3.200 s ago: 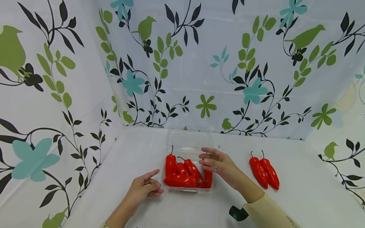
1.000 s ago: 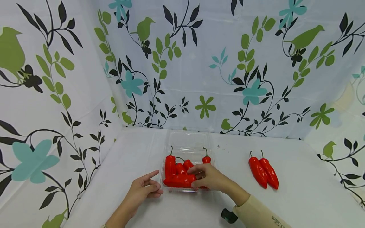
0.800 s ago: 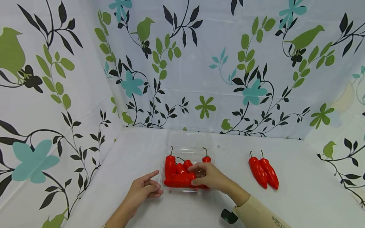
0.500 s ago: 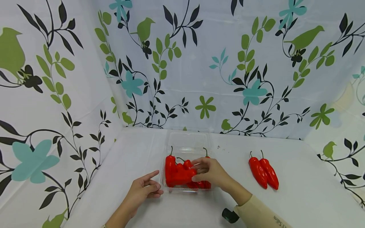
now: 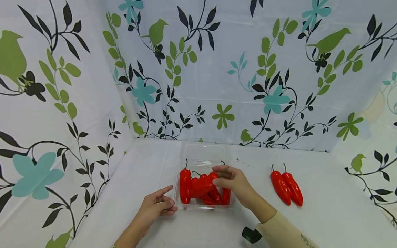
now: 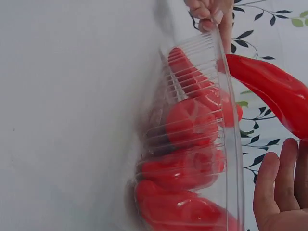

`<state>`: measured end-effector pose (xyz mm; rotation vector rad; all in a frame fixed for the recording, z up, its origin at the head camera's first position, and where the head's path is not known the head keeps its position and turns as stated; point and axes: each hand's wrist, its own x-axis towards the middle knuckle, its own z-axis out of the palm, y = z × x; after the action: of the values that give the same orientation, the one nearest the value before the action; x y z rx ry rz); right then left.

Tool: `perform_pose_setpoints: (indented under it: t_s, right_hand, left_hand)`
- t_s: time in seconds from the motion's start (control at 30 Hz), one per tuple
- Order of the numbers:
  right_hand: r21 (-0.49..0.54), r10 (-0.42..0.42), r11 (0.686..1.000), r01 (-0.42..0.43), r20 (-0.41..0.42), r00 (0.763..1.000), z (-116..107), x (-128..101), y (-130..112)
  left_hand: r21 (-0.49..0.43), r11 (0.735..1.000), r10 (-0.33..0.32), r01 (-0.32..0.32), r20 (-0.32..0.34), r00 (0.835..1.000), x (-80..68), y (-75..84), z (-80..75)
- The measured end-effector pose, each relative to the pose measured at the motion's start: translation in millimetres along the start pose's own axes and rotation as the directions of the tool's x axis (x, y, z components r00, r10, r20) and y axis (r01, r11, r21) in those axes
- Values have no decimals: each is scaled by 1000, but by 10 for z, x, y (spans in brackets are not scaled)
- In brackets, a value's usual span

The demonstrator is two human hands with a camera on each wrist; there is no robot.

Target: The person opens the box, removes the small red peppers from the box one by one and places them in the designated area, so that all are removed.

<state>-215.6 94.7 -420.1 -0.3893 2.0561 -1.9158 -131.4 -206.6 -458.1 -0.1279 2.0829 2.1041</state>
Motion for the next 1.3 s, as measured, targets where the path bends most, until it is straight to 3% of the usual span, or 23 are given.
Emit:
perform_pose_setpoints:
  t_s: [0.33, 0.67, 0.93, 1.3]
  right_hand:
    - [268, 45, 962, -43, -2, 999, -17, -38, -68]
    - [431, 29, 902, -11, -35, 999, -97, -70, -124]
    - [494, 46, 870, -12, -58, 997, -222, -121, -147]
    - [474, 58, 880, 0, -107, 993, -375, -196, -133]
  left_hand:
    - [-5, 1000, 7, -7, 4, 1000, 3, -7, 4]
    - [-7, 1000, 14, -14, 11, 1000, 4, -21, 0]
    - [-4, 1000, 10, -10, 1, 1000, -1, -10, 10]
    - [-13, 1000, 17, -17, 10, 1000, -8, -8, 4]
